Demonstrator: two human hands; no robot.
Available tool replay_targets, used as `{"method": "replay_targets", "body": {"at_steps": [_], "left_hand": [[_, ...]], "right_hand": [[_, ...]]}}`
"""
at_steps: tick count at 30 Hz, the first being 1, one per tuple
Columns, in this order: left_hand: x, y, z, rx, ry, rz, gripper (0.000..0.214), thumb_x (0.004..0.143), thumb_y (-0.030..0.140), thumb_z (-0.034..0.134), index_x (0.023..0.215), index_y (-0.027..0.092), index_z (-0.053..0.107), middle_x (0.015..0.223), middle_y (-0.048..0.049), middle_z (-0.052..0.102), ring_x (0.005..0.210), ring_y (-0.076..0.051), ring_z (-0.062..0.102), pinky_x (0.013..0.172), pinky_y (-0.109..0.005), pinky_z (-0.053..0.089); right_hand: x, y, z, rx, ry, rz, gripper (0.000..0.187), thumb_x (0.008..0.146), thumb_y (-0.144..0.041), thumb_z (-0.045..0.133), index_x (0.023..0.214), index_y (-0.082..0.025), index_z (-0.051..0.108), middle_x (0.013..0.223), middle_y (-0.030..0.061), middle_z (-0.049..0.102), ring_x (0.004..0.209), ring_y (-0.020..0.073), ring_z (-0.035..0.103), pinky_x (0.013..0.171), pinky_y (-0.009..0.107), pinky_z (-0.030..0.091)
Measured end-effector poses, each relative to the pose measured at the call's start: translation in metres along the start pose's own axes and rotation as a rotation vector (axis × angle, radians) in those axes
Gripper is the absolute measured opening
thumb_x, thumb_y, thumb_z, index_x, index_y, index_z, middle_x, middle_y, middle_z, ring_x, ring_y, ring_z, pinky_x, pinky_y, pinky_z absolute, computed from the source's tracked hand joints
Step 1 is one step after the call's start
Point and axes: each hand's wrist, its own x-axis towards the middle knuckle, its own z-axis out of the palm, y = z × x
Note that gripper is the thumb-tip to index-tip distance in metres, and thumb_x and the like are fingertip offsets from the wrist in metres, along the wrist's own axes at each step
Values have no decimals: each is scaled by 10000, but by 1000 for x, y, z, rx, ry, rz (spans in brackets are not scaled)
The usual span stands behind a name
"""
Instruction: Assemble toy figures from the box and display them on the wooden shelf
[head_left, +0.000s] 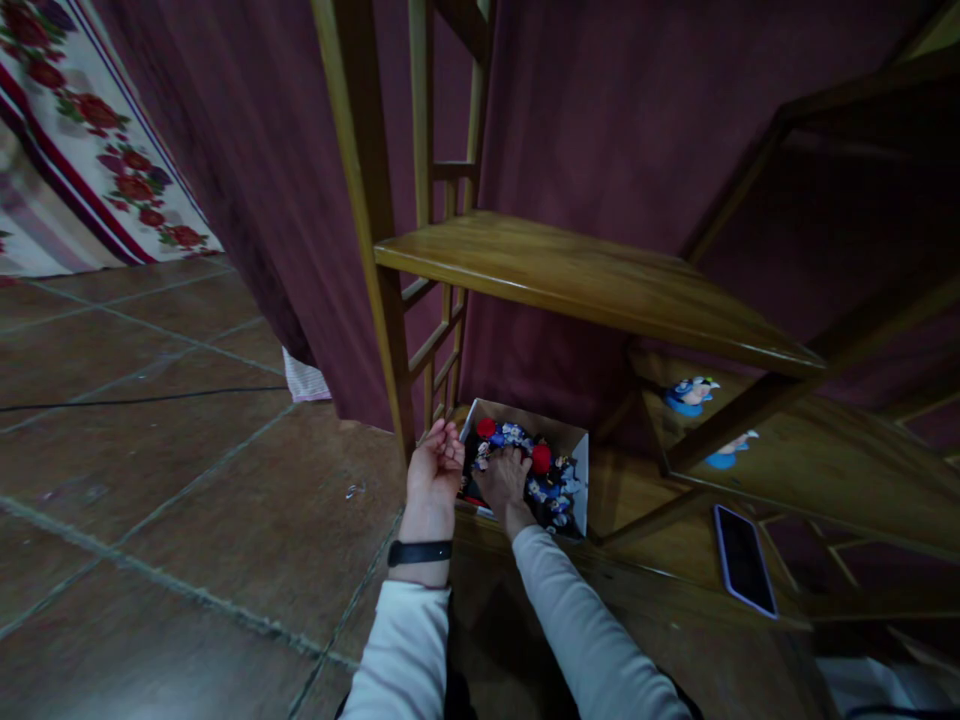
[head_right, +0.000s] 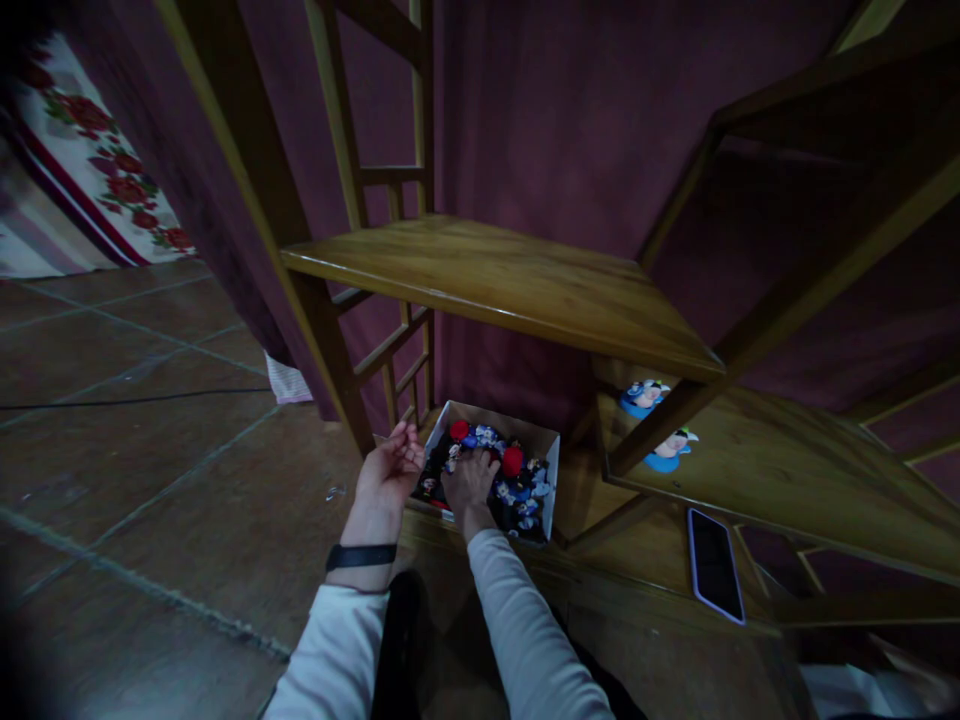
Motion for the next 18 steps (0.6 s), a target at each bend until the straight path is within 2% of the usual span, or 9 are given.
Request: {"method": "replay_targets", "body": {"at_steps": [2, 4, 8, 11, 13, 15, 18], "left_hand": [[0, 0, 0, 0, -5, -1, 180, 763, 7, 460, 818, 128, 580, 706, -32, 604, 559, -59, 575, 505, -152, 445], [0, -1, 0, 2, -8, -3, 183, 753, 1, 461, 809, 129, 579, 700, -30, 604, 564, -60, 575, 517, -156, 443], [1, -6, -1, 78, 14, 5, 182, 714, 12, 488, 791, 144, 589, 693, -21, 612, 583, -63, 578, 558, -168, 434], [1, -20, 1, 258, 60, 24, 181, 687, 57, 523, 804, 162, 611, 691, -6, 621, 609, -71, 580, 602, -190, 422], [-1, -37, 3, 395, 74, 1, 175, 672, 94, 553, 813, 170, 623, 663, 12, 617, 589, -76, 566, 608, -208, 409], [-4, -56, 6, 479, 30, -66, 143, 655, 133, 593, 791, 165, 618, 611, 22, 599, 552, -91, 547, 584, -228, 403], [-7, -82, 10, 461, -121, -132, 101, 625, 138, 636, 713, 142, 586, 568, 21, 580, 513, -99, 530, 528, -223, 397]], "right_hand": [[-4, 1, -2, 3, 45, -51, 399, 726, -410, 540, 1008, -133, 596, 1089, 206, 552, 1052, 341, 419, 897, 507, 241], [-7, 3, -5, 41, 67, -43, 389, 719, -420, 547, 980, -139, 608, 1061, 193, 577, 1049, 334, 440, 904, 494, 254], [1, 19, -20, 284, -10, 141, 375, 720, -503, 509, 877, -187, 636, 973, 113, 633, 951, 277, 537, 808, 399, 368], [10, 40, -37, 531, -68, 182, 386, 727, -531, 471, 853, -205, 634, 816, 30, 658, 789, 205, 589, 696, 305, 408], [10, 51, -52, 609, -52, 165, 389, 715, -538, 485, 865, -203, 614, 770, 6, 651, 730, 183, 590, 656, 280, 409], [1, 54, -67, 580, -17, 122, 368, 711, -526, 506, 869, -204, 590, 758, 4, 641, 720, 179, 585, 657, 279, 409], [-18, 49, -87, 360, 123, 9, 289, 712, -442, 550, 861, -195, 567, 829, 45, 626, 842, 204, 568, 764, 321, 392]]}}
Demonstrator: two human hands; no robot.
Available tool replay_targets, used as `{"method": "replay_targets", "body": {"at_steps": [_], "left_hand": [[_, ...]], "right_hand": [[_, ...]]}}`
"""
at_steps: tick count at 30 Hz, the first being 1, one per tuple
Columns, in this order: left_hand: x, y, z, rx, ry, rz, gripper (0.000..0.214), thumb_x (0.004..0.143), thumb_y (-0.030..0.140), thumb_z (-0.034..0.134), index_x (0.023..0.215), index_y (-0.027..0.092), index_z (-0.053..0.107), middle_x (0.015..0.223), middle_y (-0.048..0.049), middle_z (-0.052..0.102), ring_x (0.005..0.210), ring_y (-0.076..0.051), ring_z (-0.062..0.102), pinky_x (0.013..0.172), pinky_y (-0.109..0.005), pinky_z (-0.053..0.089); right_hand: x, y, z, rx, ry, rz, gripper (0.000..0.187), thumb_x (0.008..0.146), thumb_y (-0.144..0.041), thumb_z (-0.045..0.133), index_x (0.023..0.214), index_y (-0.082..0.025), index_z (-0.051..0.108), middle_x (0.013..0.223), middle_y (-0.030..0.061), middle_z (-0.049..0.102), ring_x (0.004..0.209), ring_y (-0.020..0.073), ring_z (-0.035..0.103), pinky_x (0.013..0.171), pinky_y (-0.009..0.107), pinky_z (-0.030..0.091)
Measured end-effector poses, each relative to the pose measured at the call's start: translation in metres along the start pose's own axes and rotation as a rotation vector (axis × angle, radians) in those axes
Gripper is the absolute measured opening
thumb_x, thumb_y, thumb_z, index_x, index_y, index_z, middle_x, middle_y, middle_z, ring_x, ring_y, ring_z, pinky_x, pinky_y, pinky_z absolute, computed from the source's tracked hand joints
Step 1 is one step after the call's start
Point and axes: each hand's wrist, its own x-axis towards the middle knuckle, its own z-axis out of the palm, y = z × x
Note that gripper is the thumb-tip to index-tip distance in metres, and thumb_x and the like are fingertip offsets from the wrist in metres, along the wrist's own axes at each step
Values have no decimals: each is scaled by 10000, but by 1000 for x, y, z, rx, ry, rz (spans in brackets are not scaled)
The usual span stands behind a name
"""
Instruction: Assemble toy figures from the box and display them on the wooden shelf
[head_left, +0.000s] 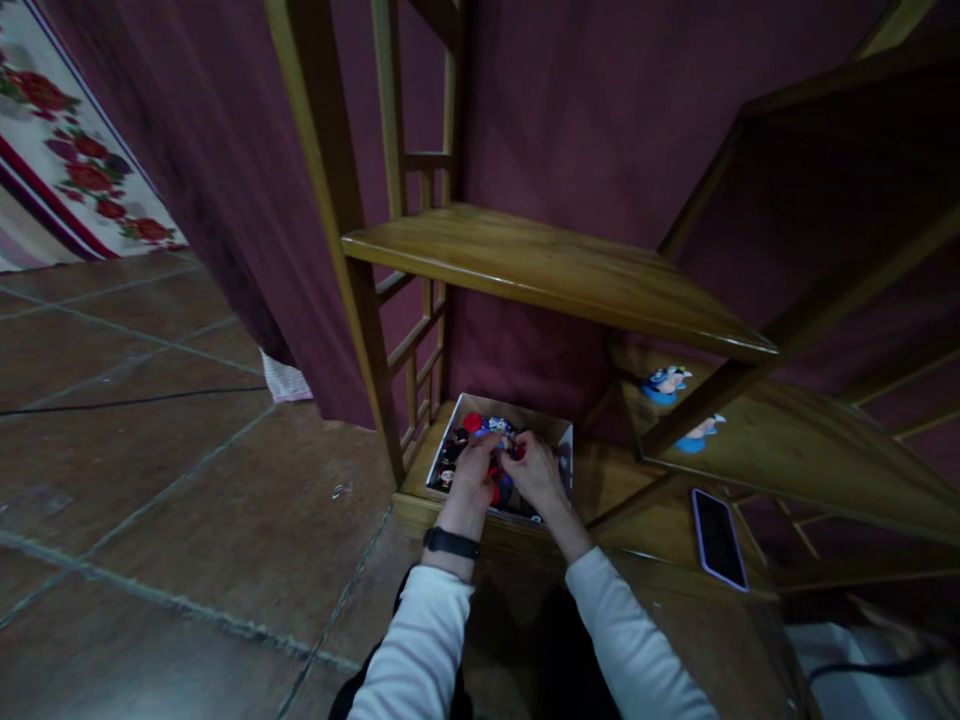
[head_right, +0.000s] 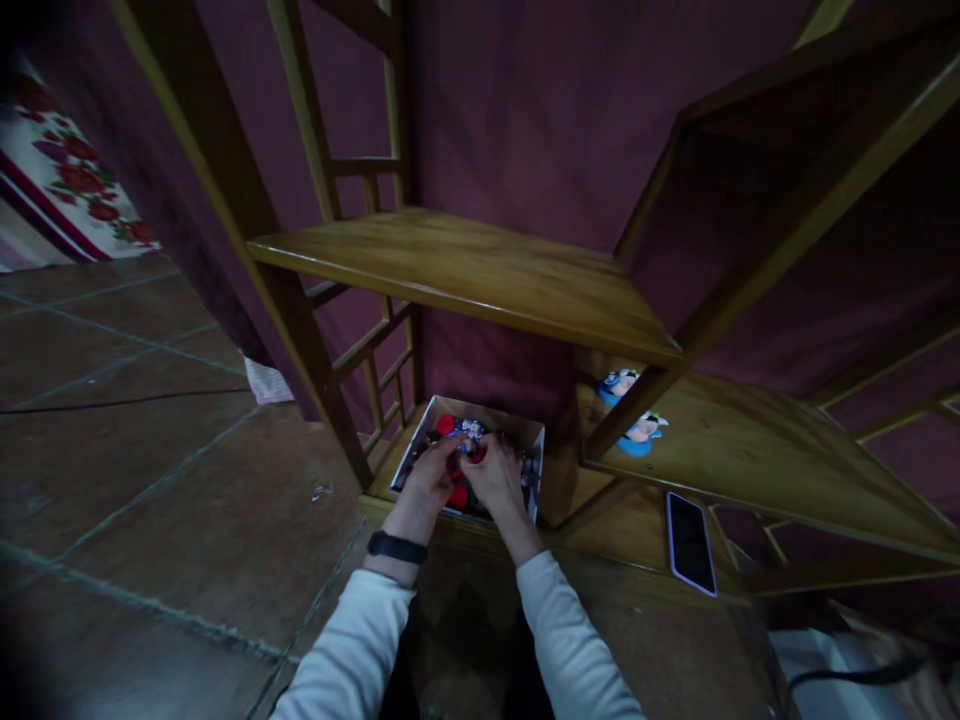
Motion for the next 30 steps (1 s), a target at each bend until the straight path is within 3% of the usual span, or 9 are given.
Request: {"method": "replay_targets", "body": {"at_steps": [2, 4, 8, 10, 13, 16, 21, 26, 30], "left_hand": [[2, -6, 5, -41, -52, 37, 106, 615, 79, 632, 675, 135, 565, 554, 25, 568, 495, -86, 519, 509, -205, 403], [4, -2, 4, -86, -40, 58, 128, 633, 24, 605, 667, 137, 553, 557, 27, 563, 510, -81, 530, 536, -205, 441], [8, 23, -11, -198, 125, 133, 150, 733, 11, 528, 732, 158, 551, 639, 16, 597, 609, -88, 589, 611, -221, 508], [10, 34, -18, -239, 176, 168, 151, 752, 3, 510, 748, 148, 550, 675, 0, 611, 636, -84, 603, 603, -192, 512], [12, 40, -25, -255, 176, 89, 131, 759, 3, 512, 773, 124, 561, 707, -37, 622, 637, -95, 613, 544, -166, 506], [14, 40, -28, -241, 148, 26, 103, 776, 29, 518, 774, 118, 568, 706, -49, 618, 638, -107, 617, 511, -163, 498], [16, 46, -34, -256, 213, 109, 137, 778, 24, 523, 744, 151, 563, 662, 2, 586, 617, -74, 593, 576, -174, 510], [13, 54, -38, -226, 242, 105, 150, 785, 37, 516, 742, 168, 575, 666, 13, 579, 622, -66, 580, 591, -177, 504], [14, 53, -37, -234, 245, 79, 156, 779, 29, 516, 733, 168, 572, 687, 3, 585, 656, -75, 588, 623, -198, 515]], "right_hand": [[-9, -2, -8, -60, 50, -113, 265, 737, -402, 541, 898, -193, 558, 900, 67, 614, 926, 212, 545, 838, 349, 365], [-11, 9, -14, 65, 25, -152, 254, 780, -402, 485, 919, -205, 563, 905, 53, 620, 905, 192, 555, 830, 332, 380], [1, 60, -15, 439, 48, 61, 321, 811, -415, 385, 925, -206, 601, 838, 24, 650, 767, 160, 586, 698, 273, 440], [9, 85, -13, 452, 91, 181, 308, 775, -404, 426, 896, -204, 626, 814, 19, 659, 740, 163, 586, 675, 271, 447], [17, 102, -5, 364, 72, 239, 274, 761, -354, 442, 876, -214, 647, 835, 14, 672, 757, 162, 591, 685, 267, 446], [21, 99, 4, 171, 6, 192, 250, 782, -278, 430, 884, -243, 656, 893, 8, 675, 812, 155, 588, 739, 266, 431], [20, 87, 17, -151, -69, 67, 265, 809, -176, 420, 921, -236, 653, 955, 43, 660, 940, 184, 546, 848, 295, 373], [20, 78, 17, -201, -77, 28, 321, 838, -145, 371, 1018, -241, 620, 995, 60, 633, 954, 192, 530, 829, 297, 363], [23, 60, 22, -180, -94, -174, 292, 851, -187, 393, 1029, -257, 614, 1043, 39, 604, 1021, 186, 477, 890, 303, 323]]}}
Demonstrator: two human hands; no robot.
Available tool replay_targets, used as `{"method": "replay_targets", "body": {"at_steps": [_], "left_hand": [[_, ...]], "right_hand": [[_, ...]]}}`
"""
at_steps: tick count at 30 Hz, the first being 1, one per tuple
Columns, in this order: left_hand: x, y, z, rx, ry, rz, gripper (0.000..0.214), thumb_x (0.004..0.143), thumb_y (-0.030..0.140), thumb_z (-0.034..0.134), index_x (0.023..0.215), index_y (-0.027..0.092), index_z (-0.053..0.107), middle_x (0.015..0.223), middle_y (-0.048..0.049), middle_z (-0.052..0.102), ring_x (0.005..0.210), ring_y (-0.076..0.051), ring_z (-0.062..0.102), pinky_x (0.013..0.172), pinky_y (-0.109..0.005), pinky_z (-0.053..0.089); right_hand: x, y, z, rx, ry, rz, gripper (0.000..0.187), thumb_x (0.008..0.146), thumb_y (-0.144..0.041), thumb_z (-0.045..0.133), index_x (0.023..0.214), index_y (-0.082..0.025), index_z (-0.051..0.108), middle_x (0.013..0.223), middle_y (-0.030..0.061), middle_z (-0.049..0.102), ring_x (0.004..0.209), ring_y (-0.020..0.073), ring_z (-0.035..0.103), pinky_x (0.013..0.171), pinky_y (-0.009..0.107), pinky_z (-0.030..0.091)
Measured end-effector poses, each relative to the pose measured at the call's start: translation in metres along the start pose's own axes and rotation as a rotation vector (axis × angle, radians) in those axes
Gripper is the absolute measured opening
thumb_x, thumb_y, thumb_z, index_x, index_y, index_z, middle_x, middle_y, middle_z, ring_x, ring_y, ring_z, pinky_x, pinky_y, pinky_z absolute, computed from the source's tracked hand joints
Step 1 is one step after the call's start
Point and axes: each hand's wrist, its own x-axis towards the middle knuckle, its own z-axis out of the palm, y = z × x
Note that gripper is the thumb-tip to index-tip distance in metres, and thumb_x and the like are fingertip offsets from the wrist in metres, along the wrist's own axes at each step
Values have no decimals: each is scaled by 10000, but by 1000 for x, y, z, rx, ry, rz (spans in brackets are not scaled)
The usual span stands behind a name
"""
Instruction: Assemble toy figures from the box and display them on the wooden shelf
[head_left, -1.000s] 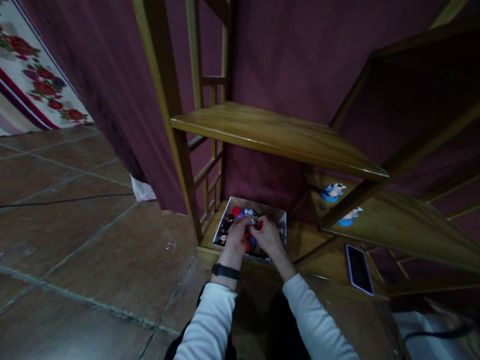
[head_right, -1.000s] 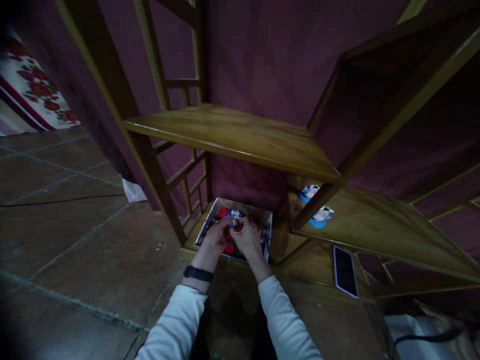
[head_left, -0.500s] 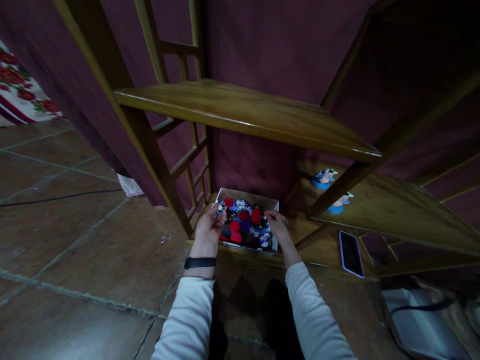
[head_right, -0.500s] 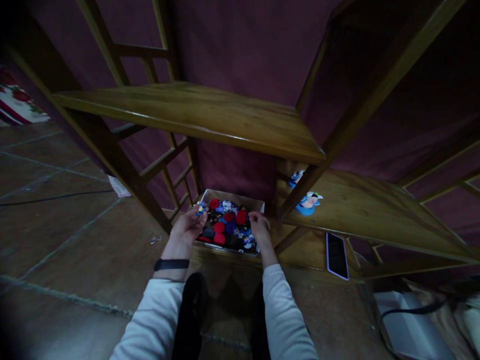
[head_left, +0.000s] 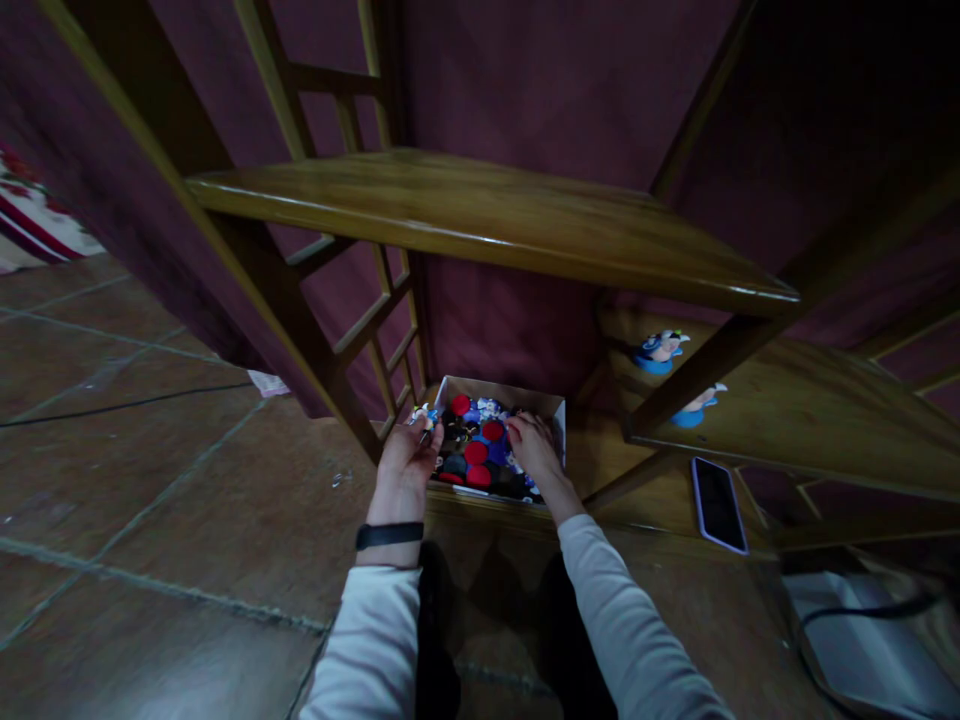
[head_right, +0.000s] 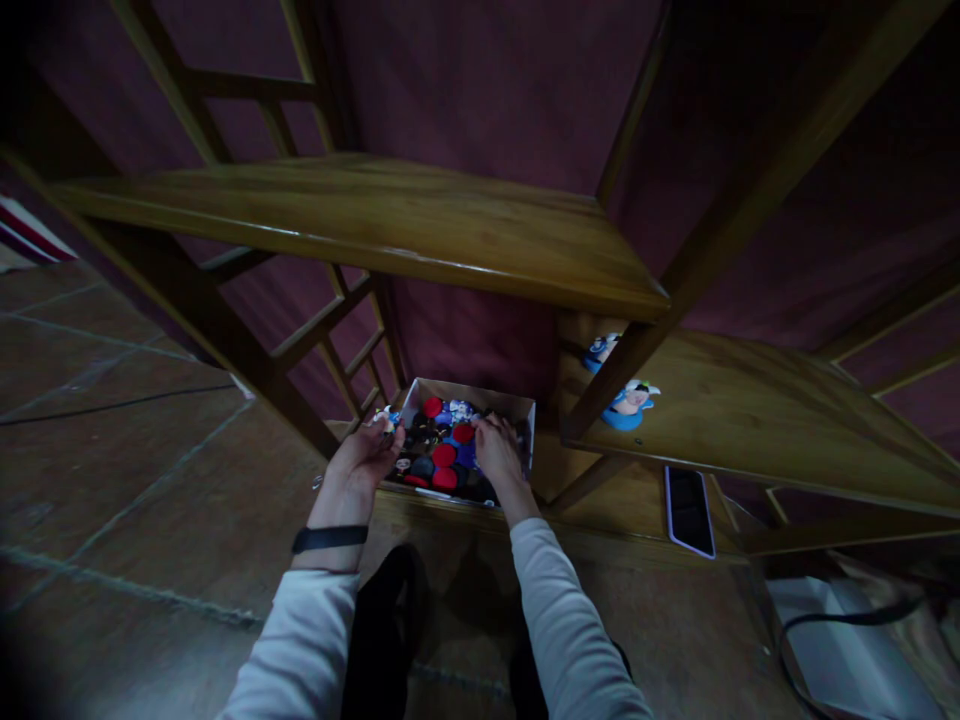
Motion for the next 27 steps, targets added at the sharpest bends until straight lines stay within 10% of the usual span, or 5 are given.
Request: {"method": "replay_targets", "body": {"at_steps": [5, 18, 27], "left_hand": [[0, -4, 3, -10, -13, -37, 146, 783, 26, 503, 725, 149, 555, 690, -13, 582, 650, -92, 594, 608, -207, 517], [-2, -5, 2, 5, -71, -81, 115, 759, 33, 541, 755, 144, 569, 692, -30, 604, 650, -107, 610, 584, -201, 507], [-11, -29, 8, 159, -211, 62, 164, 643, 47, 683, 758, 135, 606, 660, -7, 641, 612, -91, 607, 604, -193, 469]], "right_hand": [[8, -21, 22, -49, -125, -175, 323, 869, -184, 370, 1118, -242, 568, 1182, 40, 556, 1140, 187, 391, 971, 328, 233], [21, -34, 28, -149, -262, -52, 362, 738, -286, 559, 1091, -213, 533, 1229, 116, 490, 1175, 274, 357, 1013, 496, 49], [6, -31, 5, 662, 30, 230, 156, 715, -290, 553, 847, -209, 572, 842, 16, 637, 821, 172, 586, 789, 340, 444]]}}
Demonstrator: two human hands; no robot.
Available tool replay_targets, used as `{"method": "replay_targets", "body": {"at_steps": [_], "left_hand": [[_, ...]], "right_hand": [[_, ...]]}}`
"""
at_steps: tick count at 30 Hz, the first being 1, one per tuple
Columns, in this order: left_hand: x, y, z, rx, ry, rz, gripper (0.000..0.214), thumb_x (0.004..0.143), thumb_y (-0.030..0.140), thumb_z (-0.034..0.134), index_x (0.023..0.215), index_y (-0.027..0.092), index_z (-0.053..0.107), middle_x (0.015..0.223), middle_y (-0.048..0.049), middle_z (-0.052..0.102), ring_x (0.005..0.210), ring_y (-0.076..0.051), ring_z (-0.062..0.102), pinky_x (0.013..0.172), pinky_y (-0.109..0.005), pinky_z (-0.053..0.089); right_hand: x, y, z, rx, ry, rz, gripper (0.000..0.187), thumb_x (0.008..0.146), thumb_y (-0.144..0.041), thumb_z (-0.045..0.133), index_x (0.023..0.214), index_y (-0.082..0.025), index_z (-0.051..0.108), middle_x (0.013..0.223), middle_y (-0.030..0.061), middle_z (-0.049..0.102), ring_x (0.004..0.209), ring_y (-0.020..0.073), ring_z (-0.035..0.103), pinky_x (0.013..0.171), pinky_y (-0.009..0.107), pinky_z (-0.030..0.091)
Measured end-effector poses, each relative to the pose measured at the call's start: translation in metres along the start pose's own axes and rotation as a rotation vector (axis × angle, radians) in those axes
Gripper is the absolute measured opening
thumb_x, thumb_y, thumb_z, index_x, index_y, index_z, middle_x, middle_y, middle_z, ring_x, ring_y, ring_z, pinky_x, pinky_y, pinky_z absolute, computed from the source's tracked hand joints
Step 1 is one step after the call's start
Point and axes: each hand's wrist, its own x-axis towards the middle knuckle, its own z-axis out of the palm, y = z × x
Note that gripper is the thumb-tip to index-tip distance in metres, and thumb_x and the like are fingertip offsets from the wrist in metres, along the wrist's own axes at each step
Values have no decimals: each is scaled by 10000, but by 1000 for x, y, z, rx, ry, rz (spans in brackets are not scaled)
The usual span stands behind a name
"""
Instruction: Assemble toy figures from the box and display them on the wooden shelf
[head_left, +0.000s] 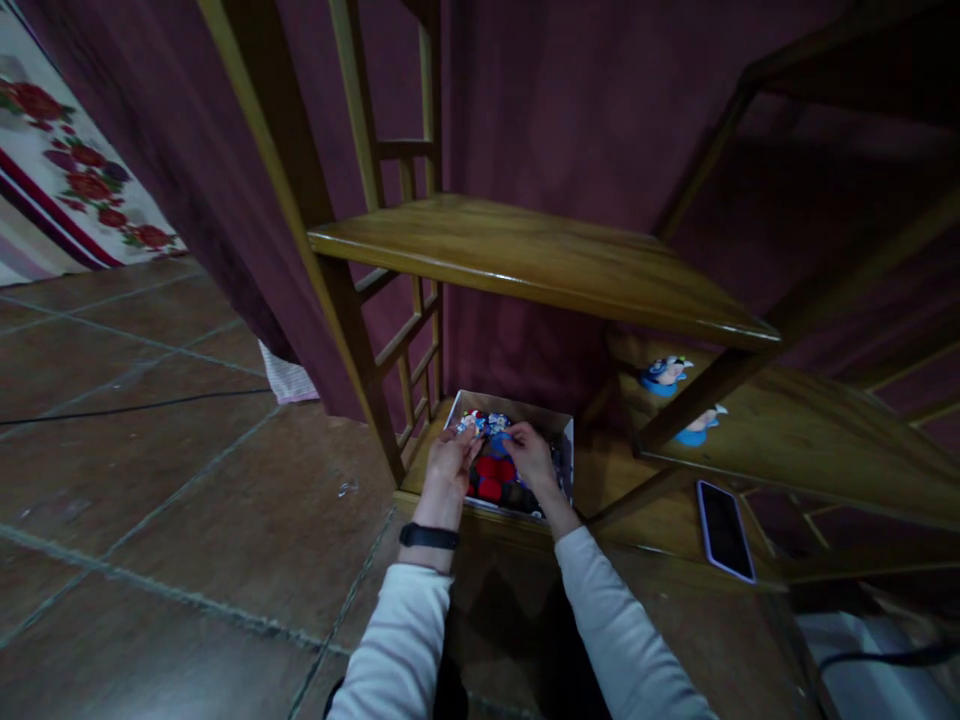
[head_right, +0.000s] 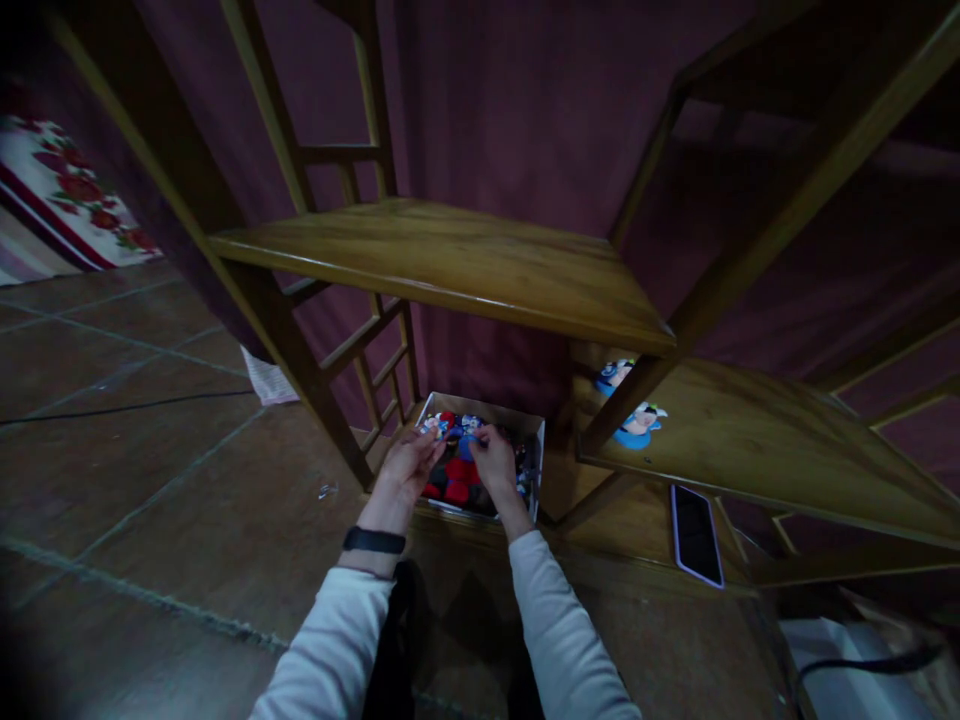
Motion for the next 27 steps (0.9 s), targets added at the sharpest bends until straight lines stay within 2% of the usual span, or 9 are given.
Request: {"method": "replay_targets", "body": {"at_steps": [1, 4, 8, 11, 16, 20, 24, 27], "left_hand": [[-3, -4, 3, 31, -25, 14, 196, 609, 65, 716, 761, 134, 614, 668, -11, 650, 607, -92, 603, 597, -192, 459], [-14, -16, 14, 90, -122, 45, 311, 519, 113, 780, 792, 138, 632, 731, -28, 677, 625, -109, 601, 595, -207, 446], [-25, -31, 21, 161, -267, -55, 391, 492, 159, 798, 851, 148, 641, 773, -41, 678, 613, -124, 595, 570, -232, 444], [-27, -39, 22, 211, -317, -80, 408, 500, 183, 797, 878, 153, 644, 772, -41, 672, 621, -133, 594, 566, -240, 445], [-20, -45, 22, 263, -366, 33, 355, 531, 197, 779, 862, 144, 662, 792, -46, 678, 679, -136, 596, 661, -248, 454], [-14, -49, 23, 386, -446, 109, 241, 571, 153, 731, 807, 148, 682, 791, -45, 683, 747, -153, 600, 734, -248, 445], [-10, -55, 22, 507, -432, 206, 242, 549, 62, 697, 767, 167, 696, 810, -46, 682, 788, -162, 597, 780, -249, 435], [-12, -56, 22, 497, -403, 242, 303, 519, 30, 696, 781, 182, 696, 871, -52, 678, 857, -170, 592, 818, -256, 426]], "right_hand": [[-6, -2, -5, 161, 25, 37, 198, 695, -329, 573, 846, -202, 567, 827, 15, 633, 792, 171, 590, 738, 329, 473], [-30, -6, -21, 546, -3, 149, 335, 617, -404, 650, 865, -195, 563, 842, 20, 624, 729, 173, 596, 614, 316, 517], [-52, -12, -37, 698, 2, 171, 297, 599, -370, 666, 825, -198, 581, 799, 5, 616, 700, 161, 593, 627, 325, 534], [-55, -17, -41, 704, 0, 149, 276, 616, -349, 637, 844, -199, 593, 811, 11, 623, 750, 176, 598, 663, 338, 539], [-50, -18, -43, 694, 17, 185, 356, 647, -362, 611, 967, -215, 563, 896, 16, 634, 774, 176, 617, 684, 340, 540], [-47, -12, -47, 596, -34, 163, 412, 681, -431, 599, 1044, -243, 556, 944, 17, 627, 768, 174, 619, 620, 304, 541], [-41, -4, -51, 434, -40, 113, 357, 665, -455, 605, 953, -244, 605, 856, -5, 625, 716, 158, 600, 556, 261, 517], [-39, -1, -54, 403, -25, 95, 303, 673, -455, 601, 855, -213, 616, 757, -8, 616, 683, 148, 581, 573, 248, 499]]}}
